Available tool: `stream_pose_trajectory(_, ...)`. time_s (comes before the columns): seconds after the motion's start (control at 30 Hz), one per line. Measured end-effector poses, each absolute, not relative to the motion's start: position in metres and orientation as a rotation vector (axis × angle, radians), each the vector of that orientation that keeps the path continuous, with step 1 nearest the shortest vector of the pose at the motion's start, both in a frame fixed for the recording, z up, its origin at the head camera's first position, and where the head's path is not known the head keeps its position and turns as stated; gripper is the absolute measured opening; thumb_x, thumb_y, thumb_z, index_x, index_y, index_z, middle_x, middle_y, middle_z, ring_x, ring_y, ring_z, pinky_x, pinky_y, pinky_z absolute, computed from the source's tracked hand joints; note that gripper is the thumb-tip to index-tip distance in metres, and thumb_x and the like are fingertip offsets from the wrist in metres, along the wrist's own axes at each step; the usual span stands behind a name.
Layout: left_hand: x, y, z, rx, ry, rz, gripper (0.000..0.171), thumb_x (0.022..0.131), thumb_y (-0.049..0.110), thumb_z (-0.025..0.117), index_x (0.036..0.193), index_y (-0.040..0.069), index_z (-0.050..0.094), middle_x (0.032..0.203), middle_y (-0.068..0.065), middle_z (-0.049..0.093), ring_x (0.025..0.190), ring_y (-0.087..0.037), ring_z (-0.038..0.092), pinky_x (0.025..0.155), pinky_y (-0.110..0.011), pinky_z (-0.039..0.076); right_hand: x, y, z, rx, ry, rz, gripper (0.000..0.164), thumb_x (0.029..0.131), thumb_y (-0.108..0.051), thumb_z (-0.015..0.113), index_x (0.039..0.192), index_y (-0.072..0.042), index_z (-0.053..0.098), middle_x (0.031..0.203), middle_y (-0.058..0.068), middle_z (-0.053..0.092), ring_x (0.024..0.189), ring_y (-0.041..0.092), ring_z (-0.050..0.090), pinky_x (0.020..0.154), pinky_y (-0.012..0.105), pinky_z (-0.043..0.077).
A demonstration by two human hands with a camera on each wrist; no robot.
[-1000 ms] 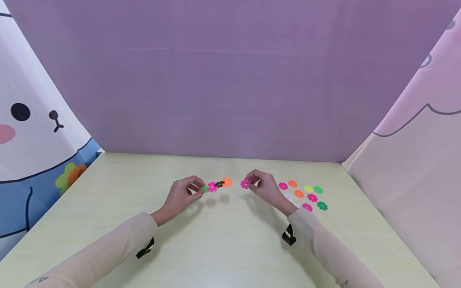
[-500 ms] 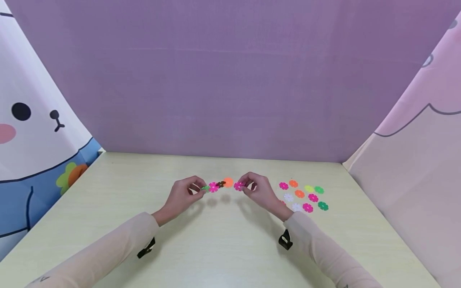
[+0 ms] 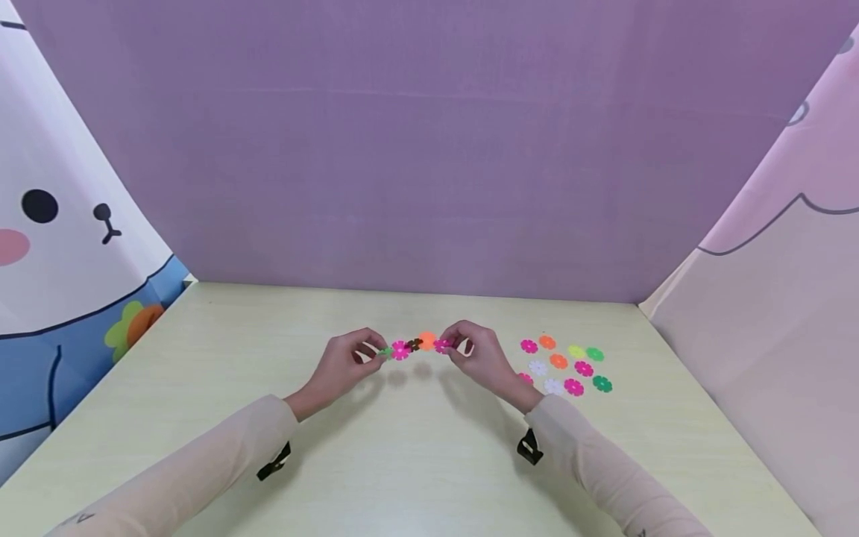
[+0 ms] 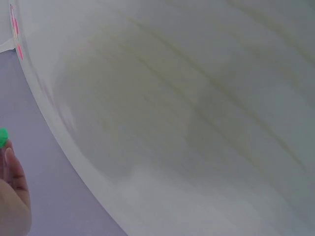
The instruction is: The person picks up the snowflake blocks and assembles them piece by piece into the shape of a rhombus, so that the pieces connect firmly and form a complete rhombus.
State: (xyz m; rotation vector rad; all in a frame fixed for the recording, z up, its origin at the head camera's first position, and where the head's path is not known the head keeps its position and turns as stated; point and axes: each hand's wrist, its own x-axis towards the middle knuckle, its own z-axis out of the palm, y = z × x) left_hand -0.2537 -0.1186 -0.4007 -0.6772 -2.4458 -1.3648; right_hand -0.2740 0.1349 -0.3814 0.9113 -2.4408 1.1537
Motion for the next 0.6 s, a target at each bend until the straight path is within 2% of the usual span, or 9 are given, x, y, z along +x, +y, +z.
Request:
stream_pose_trajectory(0.33,-0.2558,-0.1184,-0.4019,-0.747,-2.435,-1.503,0.013,0.082,0.006,0.065,0.093,0.012,0.061,0.096,-0.002,0.067,0.079,-0.012,0.063,0.063,-0.023,0.051,-0.2733,0.135,-0.3812,0.901,-2.43,1.159,0.015,0.077,0.004,0.067,0.089,-0.005,0.064,0.079,0.007,0.066,0.073,0.014,0.058,0.058,0.025,0.048)
stream_pose_trajectory(0.6,-0.2555,-0.1152,-0.4028,-0.812,-2.437,-1.557,0.023,0.085,0.011,0.063,0.107,0.01,0.058,0.104,-0.005,0.065,0.086,-0.016,0.063,0.072,-0.024,0.051,-0.2744,0.1346,-0.3834,0.915,-2.395,1.178,0.012,0.079,0.003,0.065,0.089,-0.004,0.064,0.079,0.008,0.066,0.072,0.013,0.059,0.057,0.026,0.048)
